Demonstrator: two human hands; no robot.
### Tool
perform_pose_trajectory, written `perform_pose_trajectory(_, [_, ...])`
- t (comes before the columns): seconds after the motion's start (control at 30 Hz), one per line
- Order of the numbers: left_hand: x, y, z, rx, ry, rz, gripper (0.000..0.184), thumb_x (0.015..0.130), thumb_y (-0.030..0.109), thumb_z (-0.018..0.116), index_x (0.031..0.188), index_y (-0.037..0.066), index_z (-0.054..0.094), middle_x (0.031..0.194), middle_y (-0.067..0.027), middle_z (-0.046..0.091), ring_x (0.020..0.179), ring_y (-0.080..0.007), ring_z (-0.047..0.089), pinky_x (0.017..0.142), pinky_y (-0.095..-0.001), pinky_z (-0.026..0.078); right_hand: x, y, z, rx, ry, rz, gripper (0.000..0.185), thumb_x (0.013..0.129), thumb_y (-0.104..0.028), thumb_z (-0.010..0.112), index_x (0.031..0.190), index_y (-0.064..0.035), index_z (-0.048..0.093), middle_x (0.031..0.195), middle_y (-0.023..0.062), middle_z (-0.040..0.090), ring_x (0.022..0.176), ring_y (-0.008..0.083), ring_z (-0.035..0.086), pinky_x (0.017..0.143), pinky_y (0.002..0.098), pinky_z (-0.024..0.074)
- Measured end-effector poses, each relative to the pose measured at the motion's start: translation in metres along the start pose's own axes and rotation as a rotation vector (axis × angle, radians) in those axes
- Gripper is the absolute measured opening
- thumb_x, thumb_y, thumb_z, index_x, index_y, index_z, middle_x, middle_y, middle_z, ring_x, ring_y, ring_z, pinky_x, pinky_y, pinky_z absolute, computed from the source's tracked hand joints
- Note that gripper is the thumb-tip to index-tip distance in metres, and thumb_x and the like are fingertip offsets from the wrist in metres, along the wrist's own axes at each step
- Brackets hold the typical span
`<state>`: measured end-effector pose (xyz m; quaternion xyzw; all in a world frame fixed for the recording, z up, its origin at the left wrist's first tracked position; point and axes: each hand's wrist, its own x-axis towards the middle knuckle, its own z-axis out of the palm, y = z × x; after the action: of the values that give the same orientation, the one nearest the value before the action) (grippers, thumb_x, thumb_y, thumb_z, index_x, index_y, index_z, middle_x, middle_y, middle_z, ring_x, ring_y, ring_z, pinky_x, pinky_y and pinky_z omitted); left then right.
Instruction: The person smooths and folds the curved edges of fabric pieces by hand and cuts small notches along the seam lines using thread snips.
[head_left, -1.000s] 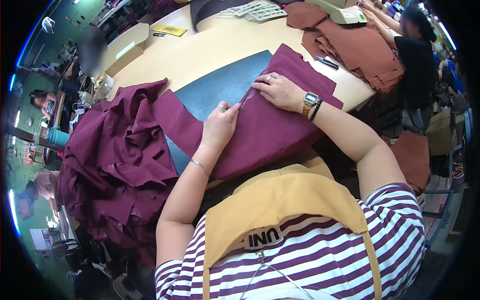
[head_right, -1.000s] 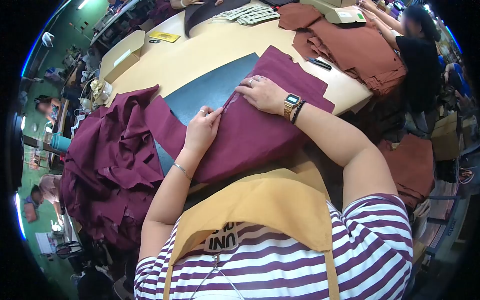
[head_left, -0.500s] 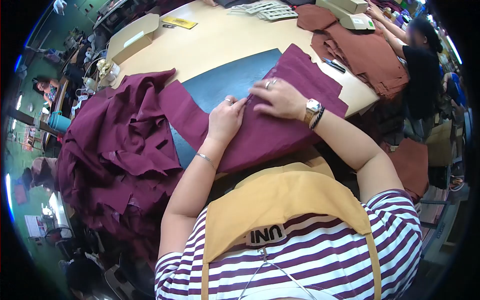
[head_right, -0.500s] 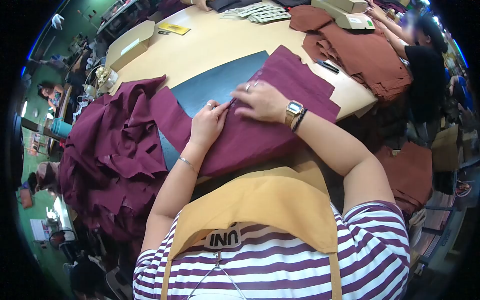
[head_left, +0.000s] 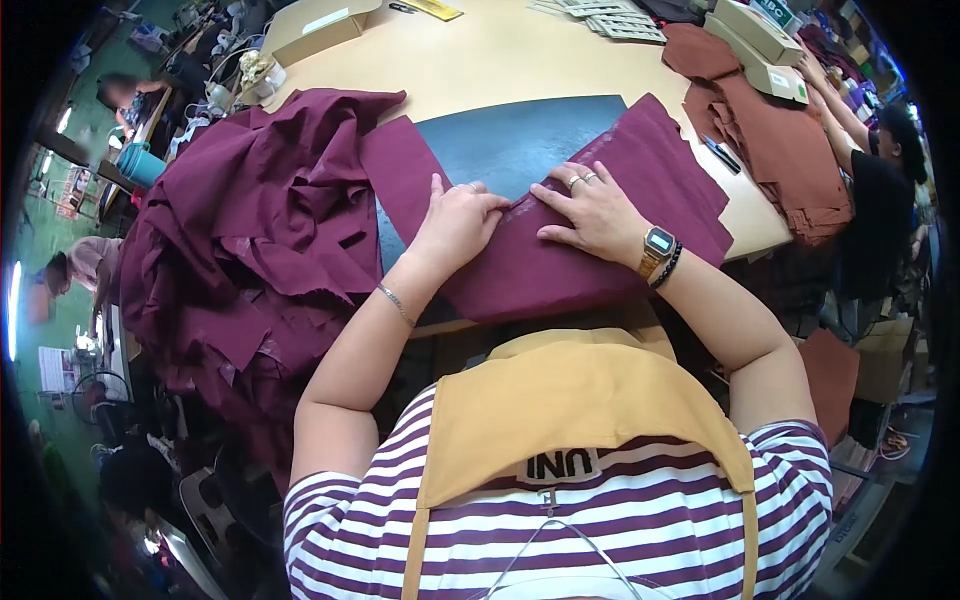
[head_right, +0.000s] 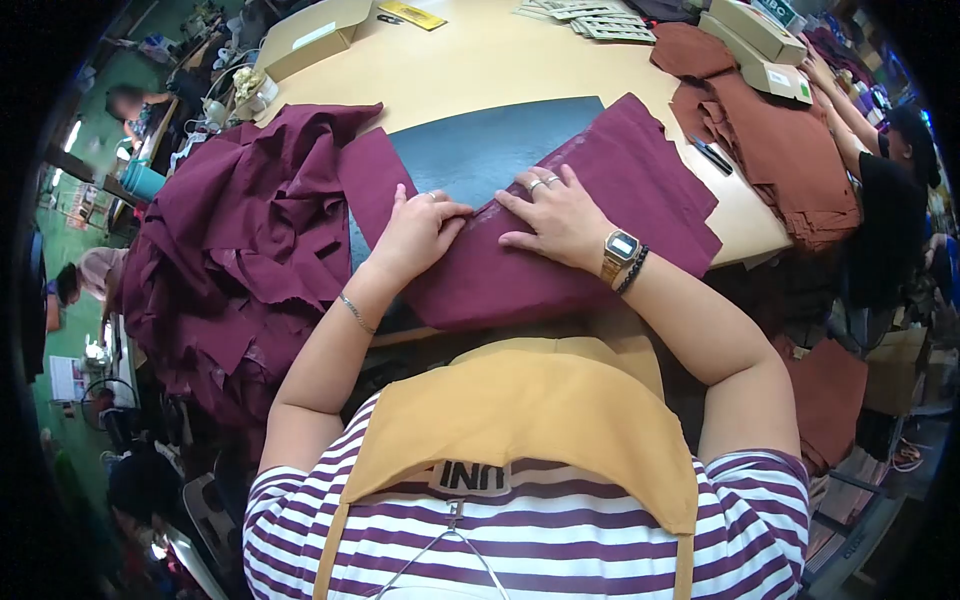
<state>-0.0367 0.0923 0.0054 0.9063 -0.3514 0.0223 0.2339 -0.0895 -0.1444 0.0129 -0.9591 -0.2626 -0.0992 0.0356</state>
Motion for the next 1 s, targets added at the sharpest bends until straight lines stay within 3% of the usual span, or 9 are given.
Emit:
perform_pose_trajectory(0.2, [0.002, 0.001, -0.016, 0.026, -0.136, -0.088, 0.015, 0.089, 0.021, 0.062, 0.097, 0.014, 0.072, 0.096, -0.0038, 0.068, 0.097, -0.0256, 0.064, 0.107, -0.0702, 0.020, 0.003, -0.019, -0.007, 0.099, -0.102, 0.080, 0.058, 0.090, -0.053, 0.054, 0.134, -0.0150, 0.053, 0.129, 0.0185, 0.051, 0.122, 0.0334, 0.049, 0.103, 0.0526, 0.0373])
perform_pose_trajectory(0.3, [0.001, 0.001, -0.021, 0.015, -0.157, -0.082, 0.014, 0.089, 0.020, 0.062, 0.097, 0.015, 0.072, 0.097, -0.0028, 0.068, 0.096, -0.0244, 0.065, 0.107, -0.0699, 0.020, 0.003, -0.020, -0.002, -0.008, 0.003, 0.017, 0.058, 0.090, -0.053, 0.055, 0.134, -0.0149, 0.053, 0.128, 0.0188, 0.051, 0.119, 0.0333, 0.050, 0.102, 0.0517, 0.0381])
perform_pose_trajectory(0.4, [-0.003, -0.005, -0.022, 0.055, -0.117, 0.014, 0.015, 0.088, 0.020, 0.062, 0.097, 0.016, 0.073, 0.097, -0.0028, 0.068, 0.099, -0.0238, 0.064, 0.107, -0.0694, 0.023, 0.007, -0.023, 0.008, 0.140, -0.033, 0.021, 0.059, 0.089, -0.053, 0.057, 0.132, -0.0132, 0.054, 0.126, 0.0183, 0.053, 0.118, 0.0334, 0.051, 0.101, 0.0501, 0.0388])
perform_pose_trajectory(0.5, [-0.007, -0.016, -0.016, 0.145, -0.049, 0.121, 0.013, 0.087, 0.020, 0.065, 0.098, 0.020, 0.073, 0.097, 0.0010, 0.066, 0.096, -0.0200, 0.064, 0.109, -0.0681, 0.020, 0.007, -0.035, -0.004, 0.100, -0.065, 0.064, 0.059, 0.088, -0.052, 0.058, 0.130, -0.0115, 0.056, 0.124, 0.0179, 0.054, 0.117, 0.0333, 0.051, 0.101, 0.0471, 0.0394])
perform_pose_trajectory(0.6, [-0.008, -0.017, -0.018, 0.226, -0.049, 0.195, 0.015, 0.087, 0.021, 0.065, 0.099, 0.023, 0.072, 0.096, 0.0025, 0.065, 0.096, -0.0177, 0.064, 0.109, -0.0666, 0.021, 0.007, -0.032, -0.001, 0.065, 0.027, -0.024, 0.058, 0.088, -0.051, 0.058, 0.129, -0.0105, 0.056, 0.122, 0.0179, 0.055, 0.116, 0.0335, 0.052, 0.100, 0.0444, 0.0406])
perform_pose_trajectory(0.8, [-0.010, -0.025, -0.018, 0.297, -0.018, 0.274, 0.015, 0.088, 0.021, 0.064, 0.100, 0.024, 0.072, 0.097, 0.0054, 0.063, 0.096, -0.0153, 0.063, 0.111, -0.0644, 0.021, 0.009, -0.038, 0.006, 0.104, 0.008, 0.014, 0.057, 0.089, -0.051, 0.058, 0.132, -0.0137, 0.055, 0.122, 0.0190, 0.055, 0.112, 0.0336, 0.054, 0.095, 0.0431, 0.0444])
perform_pose_trajectory(0.83, [-0.009, -0.029, -0.017, 0.325, 0.002, 0.307, 0.016, 0.087, 0.022, 0.062, 0.098, 0.026, 0.072, 0.098, 0.0048, 0.063, 0.095, -0.0156, 0.063, 0.108, -0.0649, 0.026, 0.010, -0.038, 0.005, 0.098, 0.003, 0.016, 0.057, 0.089, -0.051, 0.057, 0.133, -0.0146, 0.055, 0.122, 0.0192, 0.055, 0.112, 0.0336, 0.054, 0.094, 0.0431, 0.0450])
perform_pose_trajectory(1.0, [-0.006, -0.036, -0.028, 0.347, -0.006, 0.324, 0.011, 0.085, 0.020, 0.065, 0.093, 0.024, 0.072, 0.096, 0.0059, 0.063, 0.095, -0.0147, 0.062, 0.110, -0.0642, 0.023, 0.014, -0.040, 0.001, 0.090, -0.048, 0.018, 0.058, 0.088, -0.053, 0.057, 0.134, -0.0179, 0.054, 0.121, 0.0202, 0.054, 0.108, 0.0344, 0.054, 0.091, 0.0439, 0.0471])
